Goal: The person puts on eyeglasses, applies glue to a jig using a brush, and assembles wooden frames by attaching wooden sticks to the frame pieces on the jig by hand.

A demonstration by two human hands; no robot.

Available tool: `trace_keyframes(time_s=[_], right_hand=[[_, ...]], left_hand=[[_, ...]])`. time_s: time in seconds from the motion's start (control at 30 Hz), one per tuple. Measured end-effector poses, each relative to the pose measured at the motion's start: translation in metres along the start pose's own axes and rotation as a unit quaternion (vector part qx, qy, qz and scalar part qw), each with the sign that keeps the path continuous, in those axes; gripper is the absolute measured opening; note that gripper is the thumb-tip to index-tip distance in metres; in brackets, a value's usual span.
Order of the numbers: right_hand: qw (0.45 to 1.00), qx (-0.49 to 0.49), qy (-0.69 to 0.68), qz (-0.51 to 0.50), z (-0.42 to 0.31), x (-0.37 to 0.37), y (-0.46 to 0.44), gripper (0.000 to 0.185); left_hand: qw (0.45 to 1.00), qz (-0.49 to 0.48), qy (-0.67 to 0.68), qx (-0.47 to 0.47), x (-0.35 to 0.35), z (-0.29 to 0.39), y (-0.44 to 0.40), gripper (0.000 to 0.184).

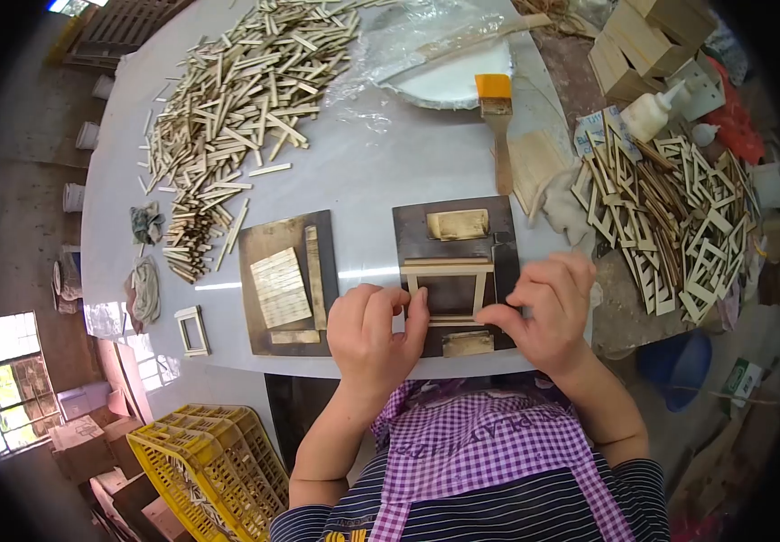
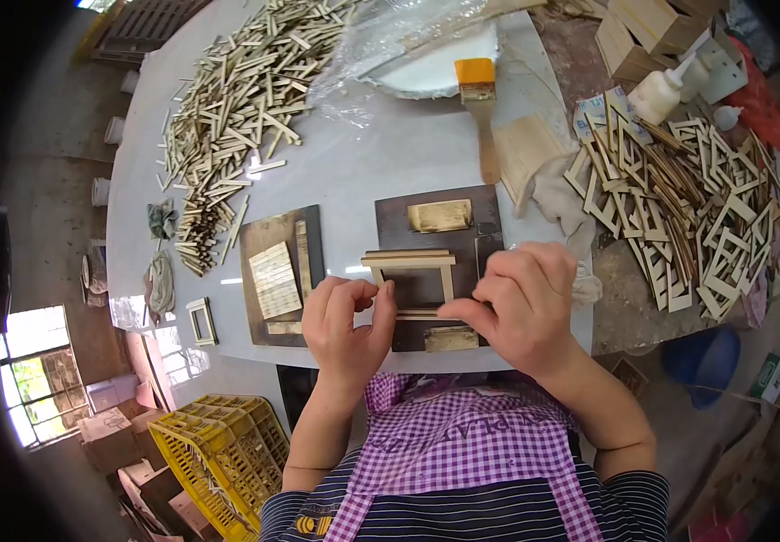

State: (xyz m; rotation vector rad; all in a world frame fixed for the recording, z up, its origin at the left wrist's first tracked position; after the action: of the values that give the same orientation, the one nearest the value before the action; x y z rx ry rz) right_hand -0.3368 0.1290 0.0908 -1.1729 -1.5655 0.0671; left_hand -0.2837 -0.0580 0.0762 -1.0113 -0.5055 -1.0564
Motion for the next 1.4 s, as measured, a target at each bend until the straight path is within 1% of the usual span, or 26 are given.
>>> trace_keyframes(time_s=[0.1, 0.27, 0.8, 1.07, 1.1, 1.17, 1.2, 1.23, 1.3, 1.33, 1.37, 1.4], right_hand=[[1.000, 0.002, 0.000, 0.003, -0.007, 0.014, 0.010, 0.040], [1.000, -0.011, 0.017, 0.000, -0.011, 0.024, 0.022, 0.036], [0.999, -0.033, 0.016, -0.027, -0.016, 0.029, 0.043, 0.029], [0.998, -0.049, 0.016, -0.045, -0.011, 0.025, 0.046, 0.026], [0.998, -0.043, 0.011, -0.053, -0.010, 0.024, 0.047, 0.026], [0.997, -0.061, 0.020, -0.046, -0.003, 0.024, 0.051, 0.024], [0.996, -0.068, 0.023, -0.043, 0.001, 0.024, 0.053, 0.023], [0.997, -0.058, 0.016, -0.053, 0.001, 0.023, 0.054, 0.023], [0.995, -0.071, 0.029, -0.056, 0.008, 0.025, 0.059, 0.021], [0.995, -0.076, 0.036, -0.056, 0.012, 0.026, 0.060, 0.020], [0.996, -0.063, 0.029, -0.063, 0.012, 0.025, 0.061, 0.020], [0.994, -0.075, 0.034, -0.064, 0.017, 0.025, 0.064, 0.019]], left_hand=[[0.999, 0.040, -0.005, -0.017, 0.017, 0.005, 0.005, 0.023], [0.998, 0.061, 0.003, -0.014, 0.034, 0.008, 0.017, 0.023], [0.994, 0.099, -0.029, -0.018, 0.050, 0.017, 0.031, 0.023], [0.995, 0.091, -0.041, 0.005, 0.053, 0.004, 0.032, 0.023], [0.997, 0.063, -0.015, 0.036, 0.051, -0.004, 0.031, 0.022], [0.994, 0.012, 0.037, 0.102, 0.047, -0.022, 0.030, 0.022], [0.993, 0.018, 0.033, 0.116, 0.054, -0.029, 0.029, 0.022], [0.982, -0.054, 0.069, 0.169, 0.049, -0.042, 0.026, 0.024], [0.934, -0.187, 0.146, 0.268, 0.039, -0.064, 0.028, 0.029], [0.933, -0.175, 0.146, 0.280, 0.044, -0.072, 0.025, 0.029], [0.902, -0.223, 0.192, 0.318, 0.039, -0.080, 0.029, 0.031], [0.865, -0.269, 0.237, 0.351, 0.034, -0.086, 0.034, 0.032]])
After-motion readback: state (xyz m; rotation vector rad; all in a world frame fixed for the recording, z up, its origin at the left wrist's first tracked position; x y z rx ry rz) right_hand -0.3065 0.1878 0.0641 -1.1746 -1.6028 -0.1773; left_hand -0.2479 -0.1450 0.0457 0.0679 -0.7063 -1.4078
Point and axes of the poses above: each hand's wrist, its own y-axis away from the middle knuckle, its own x-axis out of the back of the hand, z = x × y, the point moved 8 cm from there along -y, towards the middle knuckle, and after that the axes turned 4 degrees about -z, right-handed, at the moved point
